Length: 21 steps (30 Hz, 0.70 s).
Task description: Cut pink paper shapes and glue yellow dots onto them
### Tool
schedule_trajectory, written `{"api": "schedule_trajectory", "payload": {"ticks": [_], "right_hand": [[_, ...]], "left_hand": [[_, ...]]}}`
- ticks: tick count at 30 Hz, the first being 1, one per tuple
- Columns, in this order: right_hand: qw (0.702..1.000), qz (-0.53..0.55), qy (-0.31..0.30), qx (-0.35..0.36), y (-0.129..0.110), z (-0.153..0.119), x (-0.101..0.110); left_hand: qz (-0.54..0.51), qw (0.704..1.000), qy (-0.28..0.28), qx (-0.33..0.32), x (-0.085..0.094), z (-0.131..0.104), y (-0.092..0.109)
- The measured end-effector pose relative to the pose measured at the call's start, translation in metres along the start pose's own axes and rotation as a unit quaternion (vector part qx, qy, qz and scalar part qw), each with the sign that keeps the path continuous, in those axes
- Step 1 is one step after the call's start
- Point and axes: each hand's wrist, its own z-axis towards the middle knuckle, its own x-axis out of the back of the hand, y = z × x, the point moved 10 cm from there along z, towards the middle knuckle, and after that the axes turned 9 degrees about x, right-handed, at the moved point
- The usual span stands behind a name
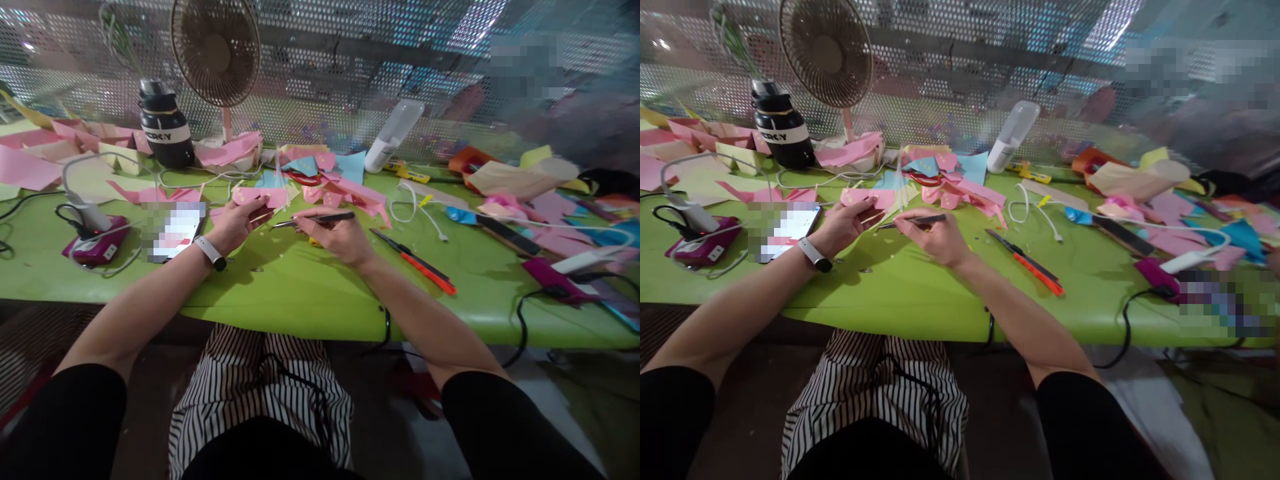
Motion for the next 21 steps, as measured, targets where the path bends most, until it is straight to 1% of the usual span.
{"api": "schedule_trajectory", "payload": {"ticks": [2,5,7,9,12,16,19,21], "right_hand": [[0.998,-0.003,-0.050,-0.022,-0.001,0.000,0.002],[0.992,-0.038,-0.115,-0.039,0.003,-0.001,0.001],[0.987,-0.064,-0.141,-0.041,0.006,-0.002,-0.002],[0.985,-0.070,-0.152,-0.039,0.009,-0.002,-0.005],[0.986,-0.045,-0.152,-0.049,0.015,0.002,-0.007],[0.987,0.036,-0.127,-0.096,0.028,0.005,-0.004],[0.988,0.066,-0.087,-0.107,0.034,-0.002,0.001],[0.992,0.058,-0.068,-0.088,0.033,-0.013,0.005]], "left_hand": [[0.000,1.000,0.013,-0.001,0.004,0.001,0.002],[0.019,1.000,0.001,0.004,0.000,-0.001,0.002],[0.034,0.999,-0.008,0.002,-0.003,-0.002,0.002],[0.042,0.999,-0.008,-0.002,-0.004,-0.003,0.002],[0.042,0.999,-0.008,-0.001,-0.004,-0.002,0.001],[0.037,0.999,-0.006,0.001,-0.004,-0.002,0.001],[0.034,0.999,-0.007,-0.003,-0.004,-0.002,0.002],[0.033,0.999,-0.013,-0.003,-0.005,-0.003,0.001]]}}
